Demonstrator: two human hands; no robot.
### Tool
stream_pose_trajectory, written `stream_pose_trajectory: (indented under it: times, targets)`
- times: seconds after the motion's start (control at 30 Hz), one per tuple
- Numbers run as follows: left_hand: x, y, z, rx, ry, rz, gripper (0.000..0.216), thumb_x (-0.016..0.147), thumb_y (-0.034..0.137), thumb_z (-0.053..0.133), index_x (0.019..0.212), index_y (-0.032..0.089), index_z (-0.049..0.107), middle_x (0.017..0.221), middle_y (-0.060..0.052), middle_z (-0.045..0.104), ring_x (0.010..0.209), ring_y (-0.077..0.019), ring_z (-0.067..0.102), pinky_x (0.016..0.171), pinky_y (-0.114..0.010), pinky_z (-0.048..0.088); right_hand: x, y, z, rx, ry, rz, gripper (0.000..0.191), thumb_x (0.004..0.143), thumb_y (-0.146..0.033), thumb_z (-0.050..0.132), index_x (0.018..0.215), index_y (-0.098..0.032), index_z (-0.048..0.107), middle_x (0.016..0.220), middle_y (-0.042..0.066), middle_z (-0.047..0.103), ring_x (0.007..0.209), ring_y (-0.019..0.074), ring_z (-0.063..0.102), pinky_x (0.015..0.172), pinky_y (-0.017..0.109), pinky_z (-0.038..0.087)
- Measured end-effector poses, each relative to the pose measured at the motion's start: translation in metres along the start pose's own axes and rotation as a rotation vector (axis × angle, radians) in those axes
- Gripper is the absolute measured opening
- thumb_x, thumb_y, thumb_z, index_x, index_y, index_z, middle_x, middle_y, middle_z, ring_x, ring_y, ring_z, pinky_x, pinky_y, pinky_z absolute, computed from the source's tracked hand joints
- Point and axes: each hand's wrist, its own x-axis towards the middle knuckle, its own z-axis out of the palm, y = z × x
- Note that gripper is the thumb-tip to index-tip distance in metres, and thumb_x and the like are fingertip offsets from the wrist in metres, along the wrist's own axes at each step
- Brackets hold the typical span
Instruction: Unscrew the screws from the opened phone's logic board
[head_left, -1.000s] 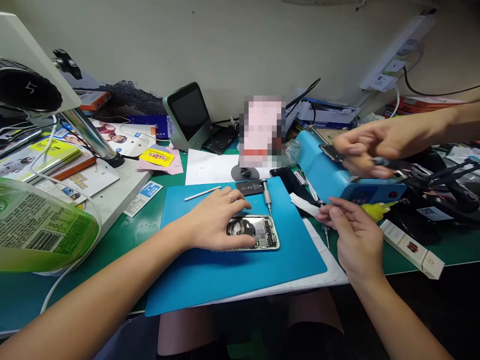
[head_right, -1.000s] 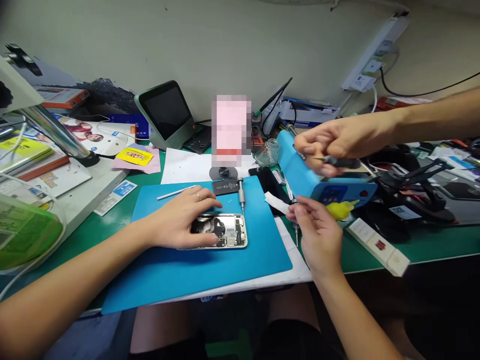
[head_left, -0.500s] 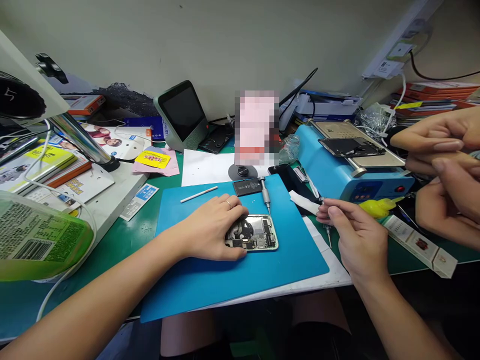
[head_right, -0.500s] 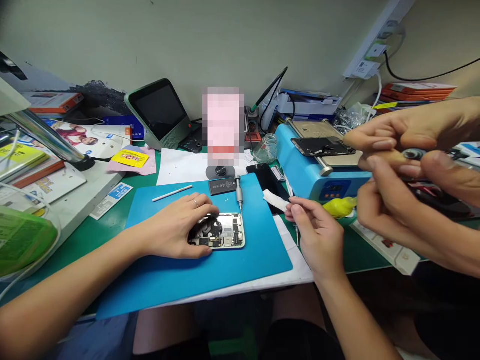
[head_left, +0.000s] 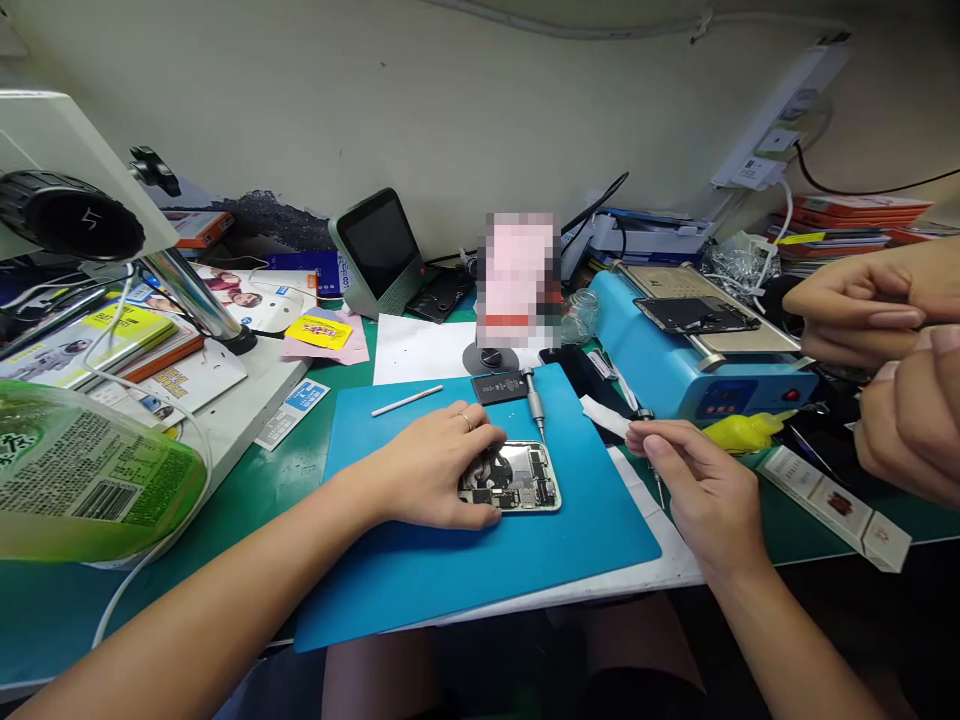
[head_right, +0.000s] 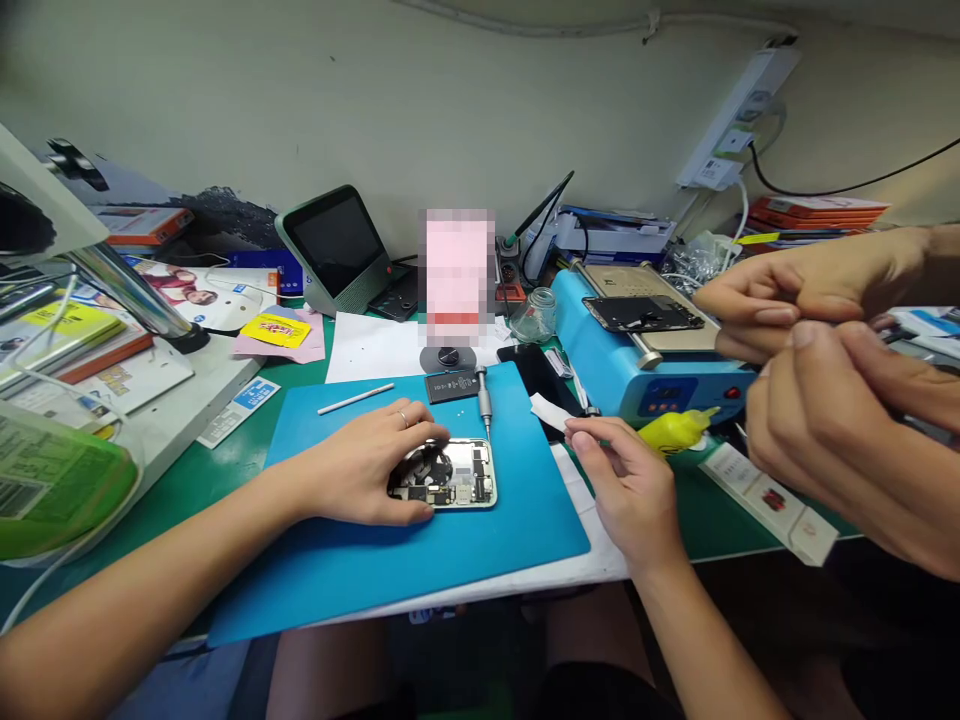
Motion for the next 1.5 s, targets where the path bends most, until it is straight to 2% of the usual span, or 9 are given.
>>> stream_pose_trajectory:
  times: [0.13, 0.3, 0.4, 0.53, 0.8, 1.1, 1.5]
  targets:
    - [-0.002, 0.001, 0.001, 0.009, 0.035, 0.068, 0.088, 0.092, 0.069, 0.076, 0.161, 0.018, 0.054, 0.136, -0.015, 0.062, 0.118, -0.0342, 0.061, 0.104, -0.048, 0.051, 0.0, -0.001, 0.0, -0.028, -0.037, -0.012, 0.038, 0.096, -0.066, 0.073, 0.1, -0.03, 0.085, 0.104, 0.006, 0.079, 0.096, 0.0241, 0.076, 0.082, 0.037, 0.064]
    - [-0.002, 0.008, 0.002, 0.045, 0.038, 0.187, 0.074, 0.1, 0.077, 0.063, 0.156, 0.028, 0.062, 0.136, -0.014, 0.063, 0.113, -0.0327, 0.061, 0.101, -0.048, 0.047, 0.0, 0.0, 0.0, -0.051, -0.048, -0.022, 0.038, 0.097, -0.065, 0.072, 0.1, -0.03, 0.085, 0.105, 0.006, 0.079, 0.095, 0.0243, 0.076, 0.084, 0.039, 0.064]
    - [-0.001, 0.012, 0.006, 0.043, 0.011, 0.201, 0.078, 0.099, 0.082, 0.06, 0.156, 0.029, 0.062, 0.132, -0.014, 0.065, 0.113, -0.0325, 0.061, 0.098, -0.048, 0.045, 0.0, 0.001, 0.0, -0.058, -0.055, -0.028, 0.036, 0.098, -0.063, 0.071, 0.101, -0.031, 0.085, 0.106, 0.005, 0.079, 0.095, 0.0237, 0.075, 0.085, 0.038, 0.063]
    - [0.002, 0.014, 0.012, 0.049, 0.017, 0.196, 0.087, 0.098, 0.087, 0.057, 0.161, 0.027, 0.058, 0.137, -0.015, 0.064, 0.116, -0.0333, 0.06, 0.103, -0.048, 0.043, 0.0, -0.001, -0.001, -0.067, -0.072, -0.038, 0.034, 0.099, -0.062, 0.071, 0.101, -0.031, 0.085, 0.104, 0.005, 0.079, 0.094, 0.0236, 0.075, 0.085, 0.038, 0.063]
    - [0.004, 0.015, 0.013, 0.055, 0.002, 0.207, 0.087, 0.097, 0.088, 0.057, 0.156, 0.025, 0.062, 0.133, -0.012, 0.067, 0.114, -0.0322, 0.061, 0.101, -0.047, 0.042, 0.001, -0.004, -0.001, -0.077, -0.081, -0.039, 0.033, 0.1, -0.061, 0.071, 0.102, -0.031, 0.085, 0.107, 0.005, 0.08, 0.094, 0.0234, 0.076, 0.084, 0.037, 0.063]
    - [0.005, 0.015, 0.011, 0.021, 0.008, 0.22, 0.087, 0.099, 0.086, 0.057, 0.157, 0.022, 0.062, 0.153, -0.012, 0.065, 0.118, -0.0328, 0.061, 0.105, -0.048, 0.042, 0.002, -0.005, 0.0, -0.084, -0.078, -0.049, 0.034, 0.099, -0.062, 0.071, 0.1, -0.031, 0.085, 0.103, 0.005, 0.081, 0.093, 0.024, 0.076, 0.083, 0.038, 0.062]
    - [0.004, 0.012, 0.012, 0.022, 0.029, 0.23, 0.091, 0.1, 0.085, 0.056, 0.159, 0.015, 0.058, 0.158, -0.015, 0.064, 0.124, -0.034, 0.063, 0.106, -0.048, 0.043, 0.001, -0.006, 0.0, -0.089, -0.073, -0.047, 0.033, 0.099, -0.061, 0.071, 0.1, -0.031, 0.085, 0.102, 0.005, 0.08, 0.091, 0.0242, 0.075, 0.085, 0.04, 0.063]
